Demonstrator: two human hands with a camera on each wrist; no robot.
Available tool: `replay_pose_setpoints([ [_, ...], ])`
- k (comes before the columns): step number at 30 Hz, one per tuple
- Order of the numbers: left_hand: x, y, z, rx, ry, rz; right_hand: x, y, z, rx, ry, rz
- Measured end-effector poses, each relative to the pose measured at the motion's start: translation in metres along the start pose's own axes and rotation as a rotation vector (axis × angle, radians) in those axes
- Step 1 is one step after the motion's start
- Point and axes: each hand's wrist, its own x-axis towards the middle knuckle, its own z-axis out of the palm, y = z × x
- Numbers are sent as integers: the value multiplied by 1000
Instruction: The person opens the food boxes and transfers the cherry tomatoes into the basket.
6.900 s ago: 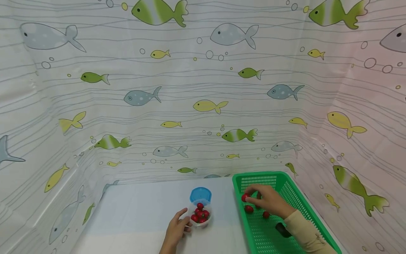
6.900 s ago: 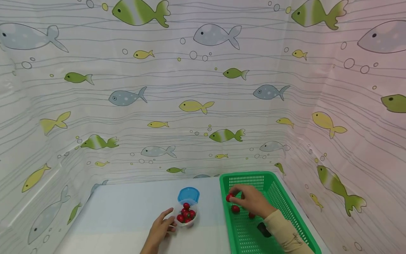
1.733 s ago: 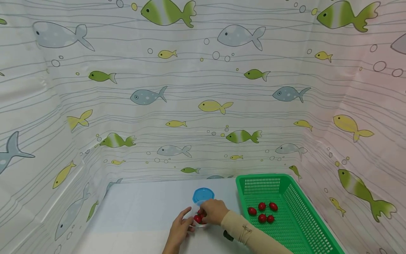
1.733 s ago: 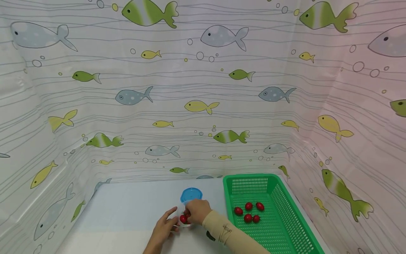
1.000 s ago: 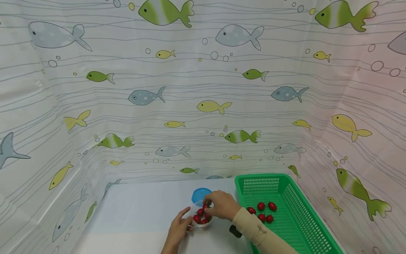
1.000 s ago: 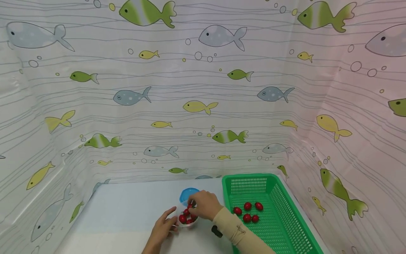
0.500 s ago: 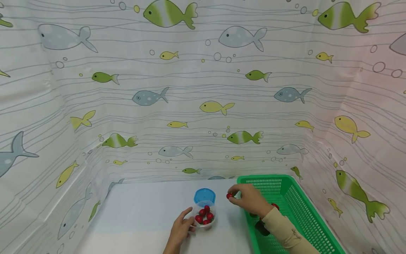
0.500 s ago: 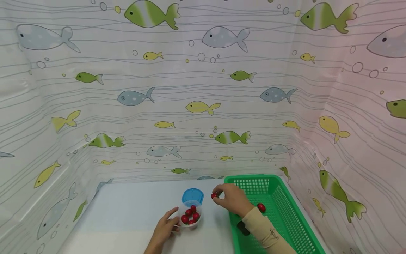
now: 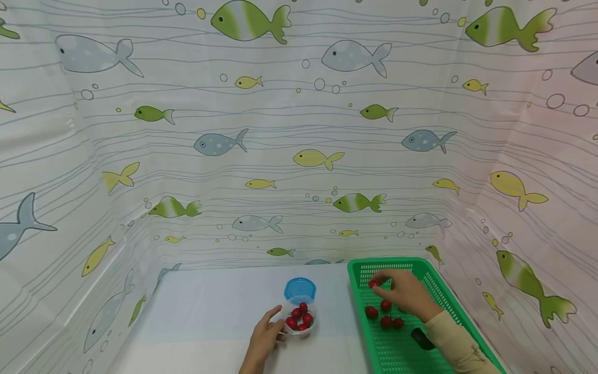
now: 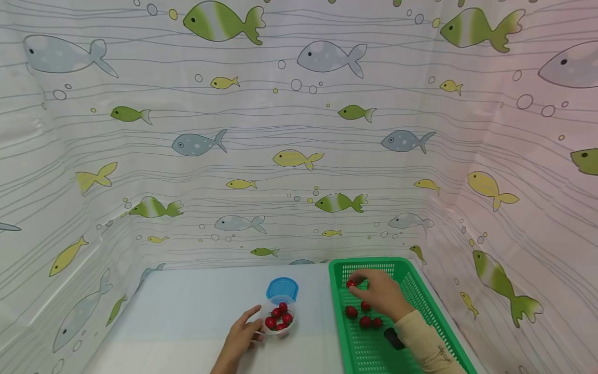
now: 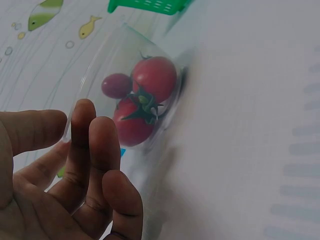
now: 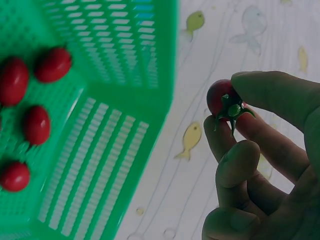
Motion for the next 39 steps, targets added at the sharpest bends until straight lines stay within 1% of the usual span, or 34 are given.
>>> replay_pose_setpoints([
  [4,0,0,-1,4,-3,-10,-7,18,-7,9,32,9],
  [9,1,1,-1,9,0,-11,-14,36,-18,-7,72,59],
  [11,0,1,-1,9,5,-10,-16,41,-22,-20,73,80],
  [18,-2,2,-1,1,18,-25,-26,60,-31,-28,49,99],
  [23,-3,2,-2,0,22,-37,-33,75,-30,-44,14,120],
  [28,-1,2,-3,4,26,-47,-38,86,-24,-67,-42,139],
  [33,-1,3,-4,11,25,-33,-41,94,-16,-48,-97,163],
  [39,-3,4,-3,6,23,-19,-44,101,-4,-47,-129,213],
])
